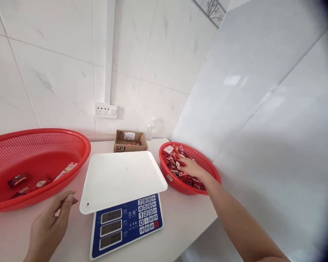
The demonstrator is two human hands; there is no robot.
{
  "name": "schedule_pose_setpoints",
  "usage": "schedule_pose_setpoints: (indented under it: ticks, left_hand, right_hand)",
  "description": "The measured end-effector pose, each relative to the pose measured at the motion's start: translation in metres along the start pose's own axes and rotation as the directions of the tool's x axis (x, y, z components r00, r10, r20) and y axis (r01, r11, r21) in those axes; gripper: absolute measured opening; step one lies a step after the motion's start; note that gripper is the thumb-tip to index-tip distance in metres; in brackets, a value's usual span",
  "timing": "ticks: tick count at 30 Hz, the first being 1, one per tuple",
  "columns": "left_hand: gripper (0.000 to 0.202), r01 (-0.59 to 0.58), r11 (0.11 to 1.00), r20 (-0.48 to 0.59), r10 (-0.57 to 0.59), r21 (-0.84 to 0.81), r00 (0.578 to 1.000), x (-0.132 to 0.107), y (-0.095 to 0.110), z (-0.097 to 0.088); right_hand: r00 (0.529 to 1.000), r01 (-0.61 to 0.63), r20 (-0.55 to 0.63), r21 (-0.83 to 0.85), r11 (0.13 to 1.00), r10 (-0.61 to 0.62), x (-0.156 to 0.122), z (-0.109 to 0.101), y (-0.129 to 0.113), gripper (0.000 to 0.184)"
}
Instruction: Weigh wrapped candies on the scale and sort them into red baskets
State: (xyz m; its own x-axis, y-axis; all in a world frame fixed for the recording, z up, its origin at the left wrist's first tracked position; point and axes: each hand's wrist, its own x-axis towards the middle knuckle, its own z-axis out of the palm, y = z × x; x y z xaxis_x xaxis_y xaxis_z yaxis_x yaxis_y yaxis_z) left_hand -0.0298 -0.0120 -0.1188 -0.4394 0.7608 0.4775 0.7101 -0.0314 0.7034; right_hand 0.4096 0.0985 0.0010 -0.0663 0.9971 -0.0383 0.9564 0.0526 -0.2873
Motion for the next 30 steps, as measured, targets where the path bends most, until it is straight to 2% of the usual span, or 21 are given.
schedule_pose_setpoints:
  ticks: [3, 6, 8, 11, 14, 16, 23, 27, 30]
  left_hand:
    - [0.025, 0.059, 0.998, 0.076, -0.056, -0.038, 0.996, 0.003, 0.013, -0.006]
    - [0.029, 0.087, 0.994, 0.090, -0.081, -0.064, 0.993, 0.004, 0.017, -0.007]
    - [0.031, 0.086, 0.993, 0.099, -0.077, -0.083, 0.992, 0.004, 0.017, -0.007]
    - [0.034, 0.075, 0.991, 0.117, -0.062, -0.109, 0.991, 0.001, 0.016, -0.007]
    - [0.034, 0.065, 0.990, 0.129, -0.048, -0.127, 0.990, 0.000, 0.018, -0.007]
    - [0.034, 0.049, 0.988, 0.133, -0.029, -0.149, 0.991, 0.000, 0.019, -0.007]
    - [0.034, 0.053, 0.979, 0.137, -0.026, -0.197, 0.990, -0.001, 0.021, -0.007]
    - [0.032, 0.033, 0.978, 0.150, -0.002, -0.206, 0.989, -0.002, 0.022, -0.007]
    - [0.032, 0.027, 0.978, 0.150, 0.004, -0.208, 0.989, -0.002, 0.022, -0.006]
  right_hand:
    - [0.997, -0.005, -0.075, 0.037, 0.999, 0.008, -0.006, -0.012, -0.018, 0.037]
    - [0.987, 0.120, -0.120, 0.115, 0.986, -0.106, -0.008, -0.010, -0.046, 0.036]
    - [0.969, 0.234, -0.122, 0.158, 0.959, -0.216, -0.008, -0.001, -0.069, 0.031]
    - [0.938, 0.344, -0.048, 0.224, 0.912, -0.343, -0.004, 0.019, -0.104, 0.024]
    - [0.904, 0.402, 0.011, 0.319, 0.859, -0.427, -0.001, 0.037, -0.133, 0.034]
    - [0.897, 0.405, 0.017, 0.368, 0.837, -0.442, 0.001, 0.044, -0.144, 0.044]
    - [0.899, 0.375, 0.026, 0.474, 0.797, -0.438, 0.001, 0.047, -0.152, 0.048]
    - [0.918, 0.294, 0.057, 0.567, 0.770, -0.392, 0.001, 0.050, -0.149, 0.036]
    - [0.912, 0.272, 0.068, 0.638, 0.721, -0.405, 0.004, 0.051, -0.145, 0.031]
